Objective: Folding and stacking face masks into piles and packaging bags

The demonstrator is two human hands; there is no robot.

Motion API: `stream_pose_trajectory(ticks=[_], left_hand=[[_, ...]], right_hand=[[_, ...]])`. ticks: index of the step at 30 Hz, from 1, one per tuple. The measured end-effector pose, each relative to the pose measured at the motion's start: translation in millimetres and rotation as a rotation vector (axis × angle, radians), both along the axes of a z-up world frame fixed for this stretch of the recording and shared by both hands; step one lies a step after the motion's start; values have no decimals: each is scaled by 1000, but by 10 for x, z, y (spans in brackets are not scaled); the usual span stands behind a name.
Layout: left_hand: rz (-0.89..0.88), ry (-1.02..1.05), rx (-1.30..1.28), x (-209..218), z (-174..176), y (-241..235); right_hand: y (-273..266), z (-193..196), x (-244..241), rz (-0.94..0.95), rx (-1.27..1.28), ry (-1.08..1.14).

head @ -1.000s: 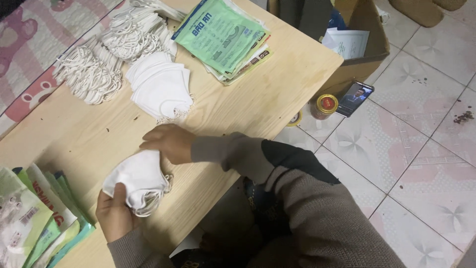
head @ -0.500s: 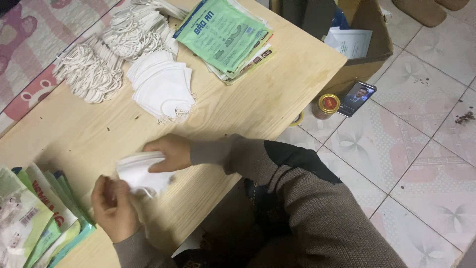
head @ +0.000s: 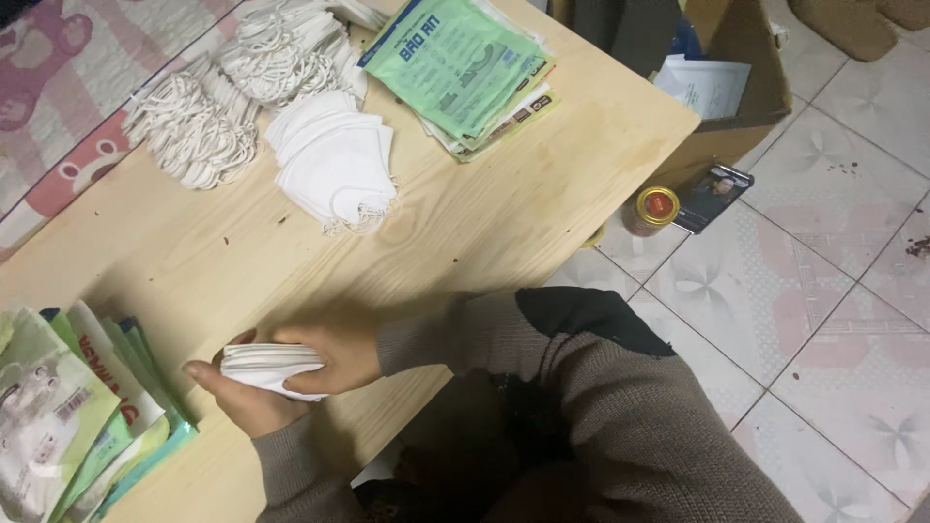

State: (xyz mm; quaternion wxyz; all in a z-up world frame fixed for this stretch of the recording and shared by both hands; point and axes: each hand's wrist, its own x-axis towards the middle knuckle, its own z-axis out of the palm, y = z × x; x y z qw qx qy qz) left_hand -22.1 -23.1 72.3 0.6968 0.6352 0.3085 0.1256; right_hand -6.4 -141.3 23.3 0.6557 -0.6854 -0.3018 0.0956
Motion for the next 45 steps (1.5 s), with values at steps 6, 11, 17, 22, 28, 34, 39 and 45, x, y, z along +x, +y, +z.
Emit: stream_pose_trajectory(ticks=[6,11,17,22,28,34,39,45], left_hand=[[226,-155,-299,24,56,-11],[393,-216,-280,2,105,-7],[635,-270,-268,-11,69,63],[742,-280,-271,33,7,130],[773,-277,-286,42,-77,153],[752,-266,-297,43,-129,161],[714,-259,-314,27,-154,157],[679,-250,-332,72,-154,146]], right_hand=[[-160,224,62,228,121,-13],[-148,-296,214,319,389,37],[-364,-120,272,223,64,206],[-394,90,238,205,31,265],[-420,38,252,227,148,347],[-423,245,230,144,110,250],[-452,376,173,65,-52,-56],[-438,265,160,121,41,-55]])
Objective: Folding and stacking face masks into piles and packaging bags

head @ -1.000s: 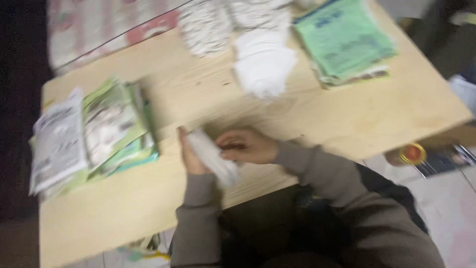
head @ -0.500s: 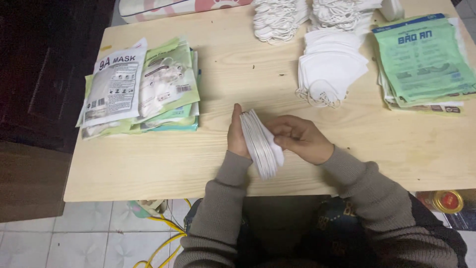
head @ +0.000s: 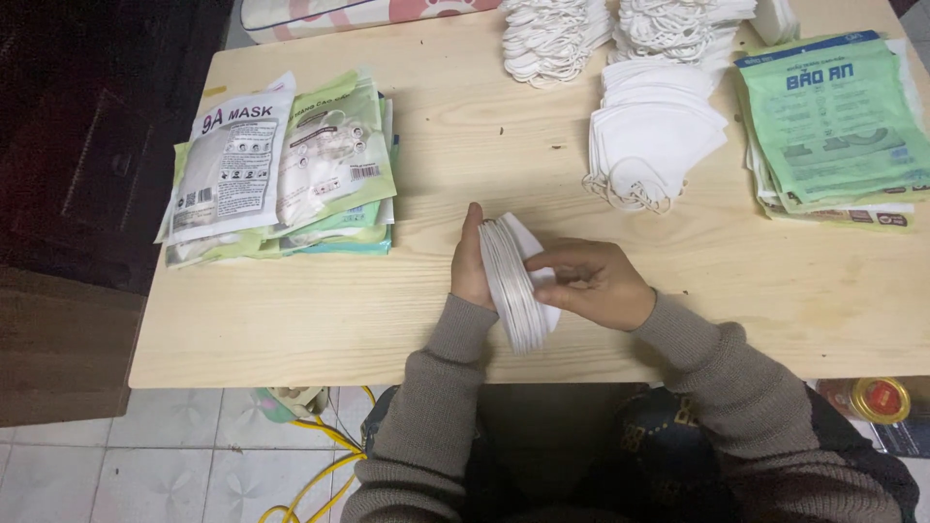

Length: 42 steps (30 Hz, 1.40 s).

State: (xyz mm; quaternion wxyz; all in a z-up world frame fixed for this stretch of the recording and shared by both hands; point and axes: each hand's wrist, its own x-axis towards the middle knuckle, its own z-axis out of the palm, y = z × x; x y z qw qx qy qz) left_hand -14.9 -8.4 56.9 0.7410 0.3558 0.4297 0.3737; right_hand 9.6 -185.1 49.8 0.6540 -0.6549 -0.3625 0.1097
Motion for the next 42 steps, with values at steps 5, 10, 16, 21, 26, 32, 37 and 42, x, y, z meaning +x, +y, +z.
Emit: stream_pose_trajectory(ticks=[5,10,16,21,26,32,37,42], left_hand=[[-31,-1,-10,-12,4,6],[-60,-5,-18,-9,-16,26],[-102,-6,-31,8,-52,26],[-143,-8,-44,12,-79,28],[-174,-8,-54,23,-108,32],[-214,-12,-66,48,-139,40],[-247,-14,-75,47,-175,39],[-291,-15,-87,58,-207,31]], right_hand=[[-28,-134,11,-25,-49,96],[19,212,-73,-49,-56,145],[19,99,-42,-76,-15,-76],[74,30,-47,-41,-5,-65],[94,105,-82,-25,-31,40],[47,128,-88,-46,-18,145],[52,85,-37,-89,-79,-40],[110,20,-57,-114,-31,2]])
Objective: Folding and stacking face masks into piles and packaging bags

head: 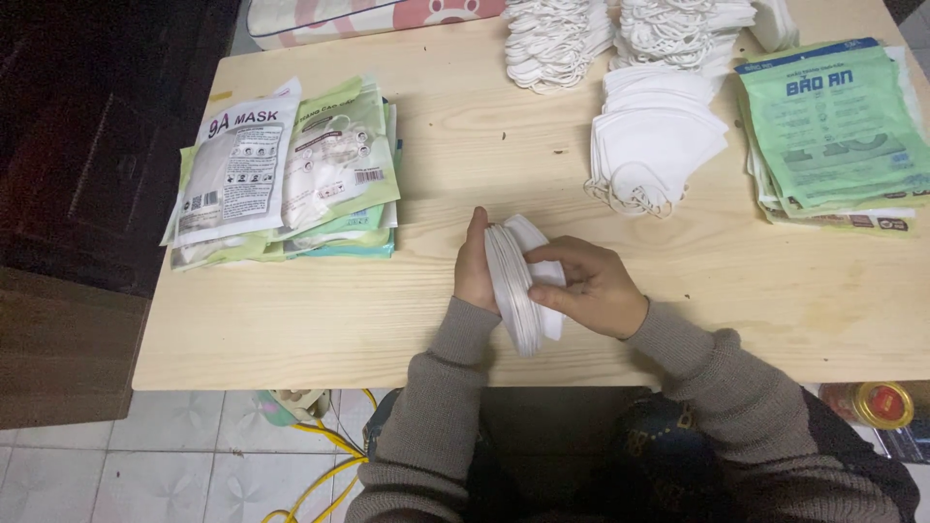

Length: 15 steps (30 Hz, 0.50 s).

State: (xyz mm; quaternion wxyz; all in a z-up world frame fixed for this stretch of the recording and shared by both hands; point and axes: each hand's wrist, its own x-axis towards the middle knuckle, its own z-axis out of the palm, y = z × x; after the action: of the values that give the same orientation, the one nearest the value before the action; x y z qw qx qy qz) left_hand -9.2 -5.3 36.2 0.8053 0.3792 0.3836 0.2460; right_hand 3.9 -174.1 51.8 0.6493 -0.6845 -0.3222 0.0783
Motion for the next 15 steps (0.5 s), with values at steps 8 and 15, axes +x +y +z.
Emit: stream_pose_trajectory(ticks=[8,15], left_hand=[[-56,-3,-12,28,-38,9],[-107,-4,-30,40,-81,17]], right_hand=[[-28,49,-9,36,53,63],[-20,116,-23,7,1,-106]])
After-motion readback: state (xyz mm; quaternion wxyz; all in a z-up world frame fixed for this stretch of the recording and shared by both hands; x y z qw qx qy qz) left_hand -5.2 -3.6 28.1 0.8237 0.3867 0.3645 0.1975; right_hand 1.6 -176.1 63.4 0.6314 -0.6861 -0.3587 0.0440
